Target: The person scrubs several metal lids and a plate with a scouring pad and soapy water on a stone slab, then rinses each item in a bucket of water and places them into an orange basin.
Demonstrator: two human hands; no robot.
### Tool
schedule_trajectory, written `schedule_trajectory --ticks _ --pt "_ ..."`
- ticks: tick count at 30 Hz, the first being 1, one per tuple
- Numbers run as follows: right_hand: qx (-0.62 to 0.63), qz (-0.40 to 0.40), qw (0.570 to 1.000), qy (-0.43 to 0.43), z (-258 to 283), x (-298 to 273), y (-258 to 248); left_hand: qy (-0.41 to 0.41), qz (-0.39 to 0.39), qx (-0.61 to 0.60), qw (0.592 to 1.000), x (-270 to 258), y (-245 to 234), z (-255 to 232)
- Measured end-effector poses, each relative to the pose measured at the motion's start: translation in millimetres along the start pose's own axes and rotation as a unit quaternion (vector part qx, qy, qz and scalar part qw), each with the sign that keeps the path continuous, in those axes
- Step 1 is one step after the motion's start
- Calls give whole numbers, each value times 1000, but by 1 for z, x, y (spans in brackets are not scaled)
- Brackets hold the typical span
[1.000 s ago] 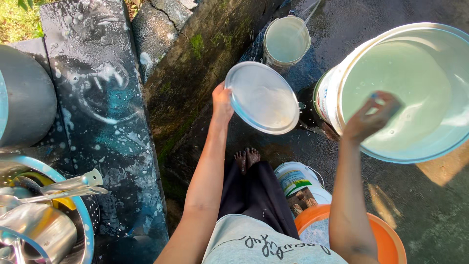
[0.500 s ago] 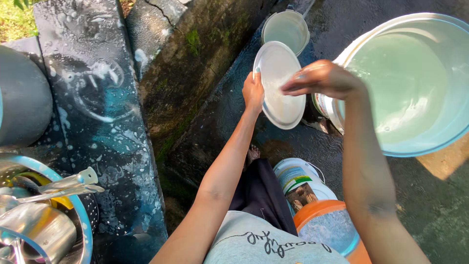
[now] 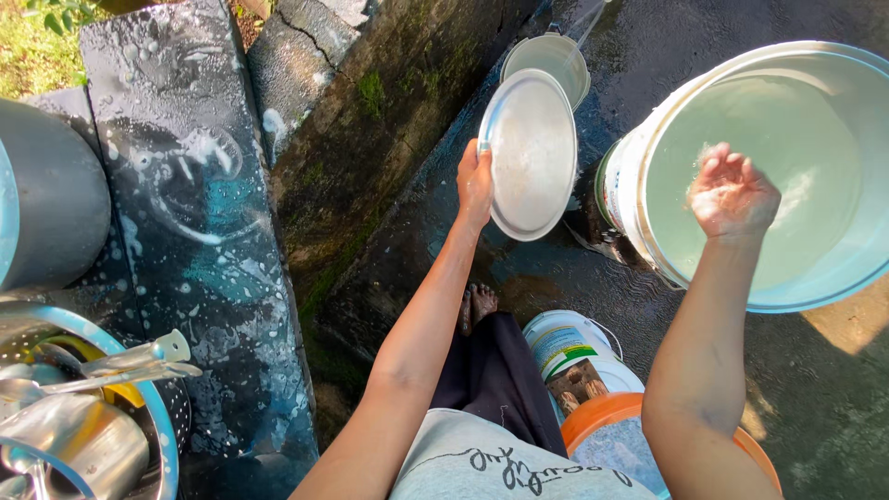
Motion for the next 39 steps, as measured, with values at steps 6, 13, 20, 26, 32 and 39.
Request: schedule_trajectory --ticks 6,13,20,26,32,39 --pt "-563 249 779 119 -185 -11 65 -125 30 -299 946 -5 -15 10" --pt "-861 289 393 -145 -367 -17 134 -133 10 -335 933 -18 -47 -6" --pt "-934 75 326 -125 -307 89 142 -123 2 -360 925 -41 -59 -24" --pt "-901 -105 407 -102 -270 55 62 -117 -4 -363 924 -42 -66 -7" --pt "-806 123 536 -220 -289 -76 81 -45 12 -350 936 -12 -67 9" --pt "-715 -218 450 -489 -59 -81 82 -148 -35 -290 945 -3 -33 4"
Point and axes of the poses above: each hand's wrist, its own x-axis towards the middle knuckle, its own y-axis out of the palm, z = x × y, the point moved 5 cm from there along x, towards the middle knuckle, and after that the axes turned 6 degrees about -x, right-handed, at the moved point
